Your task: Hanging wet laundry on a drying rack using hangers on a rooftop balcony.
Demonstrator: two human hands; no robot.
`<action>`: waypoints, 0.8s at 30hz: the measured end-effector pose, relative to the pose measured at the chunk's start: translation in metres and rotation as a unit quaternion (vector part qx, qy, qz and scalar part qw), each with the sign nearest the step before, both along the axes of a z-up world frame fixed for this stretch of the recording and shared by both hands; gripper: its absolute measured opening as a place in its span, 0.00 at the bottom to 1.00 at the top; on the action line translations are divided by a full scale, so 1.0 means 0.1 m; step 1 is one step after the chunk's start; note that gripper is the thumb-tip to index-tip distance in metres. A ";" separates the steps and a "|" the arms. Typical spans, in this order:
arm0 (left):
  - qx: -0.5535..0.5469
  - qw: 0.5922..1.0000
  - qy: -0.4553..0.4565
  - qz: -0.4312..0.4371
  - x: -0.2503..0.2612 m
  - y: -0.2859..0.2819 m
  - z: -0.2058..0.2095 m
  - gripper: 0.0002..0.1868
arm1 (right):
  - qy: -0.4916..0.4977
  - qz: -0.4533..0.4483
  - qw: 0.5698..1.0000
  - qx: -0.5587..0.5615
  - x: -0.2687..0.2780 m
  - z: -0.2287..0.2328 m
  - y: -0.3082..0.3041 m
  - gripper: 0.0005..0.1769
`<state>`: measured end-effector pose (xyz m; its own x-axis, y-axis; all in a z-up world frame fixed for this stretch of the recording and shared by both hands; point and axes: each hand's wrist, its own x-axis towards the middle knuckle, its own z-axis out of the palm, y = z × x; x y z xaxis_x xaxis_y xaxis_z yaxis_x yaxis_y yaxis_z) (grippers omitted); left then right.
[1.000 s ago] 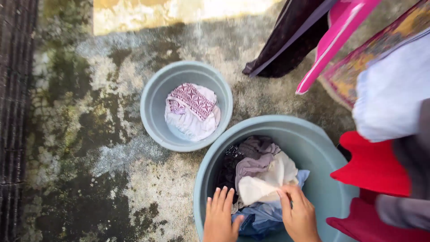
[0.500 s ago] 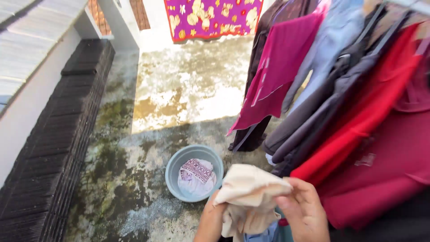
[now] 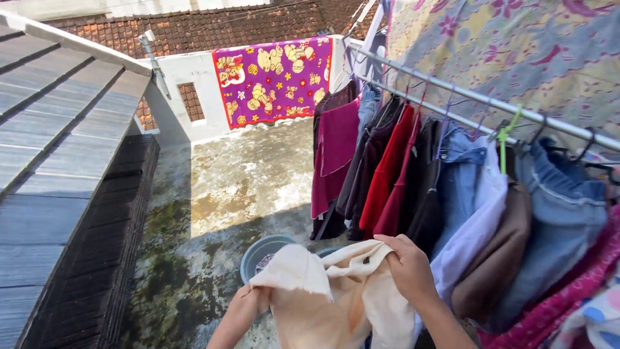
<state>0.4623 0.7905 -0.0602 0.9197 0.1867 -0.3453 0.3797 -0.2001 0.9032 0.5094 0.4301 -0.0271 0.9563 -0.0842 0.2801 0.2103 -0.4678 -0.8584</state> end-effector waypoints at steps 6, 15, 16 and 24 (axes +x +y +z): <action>0.151 0.971 0.066 -0.171 -0.39 -0.84 0.02 0.35 | 0.100 0.007 0.994 -0.052 -0.96 0.93 -0.43 0.21; 0.021 0.915 -0.319 -0.247 -1.36 -3.28 0.03 0.14 | 0.127 0.042 0.973 -0.187 -2.38 1.22 -1.68 0.09; 0.044 0.893 -0.381 -0.235 -1.52 -3.38 0.15 0.16 | 0.123 0.048 0.965 -0.226 -2.52 1.18 -1.93 0.07; 0.211 0.943 -0.179 -0.184 -2.67 -4.27 0.63 0.21 | 0.071 -0.128 0.979 -0.139 -3.93 1.27 -3.30 0.14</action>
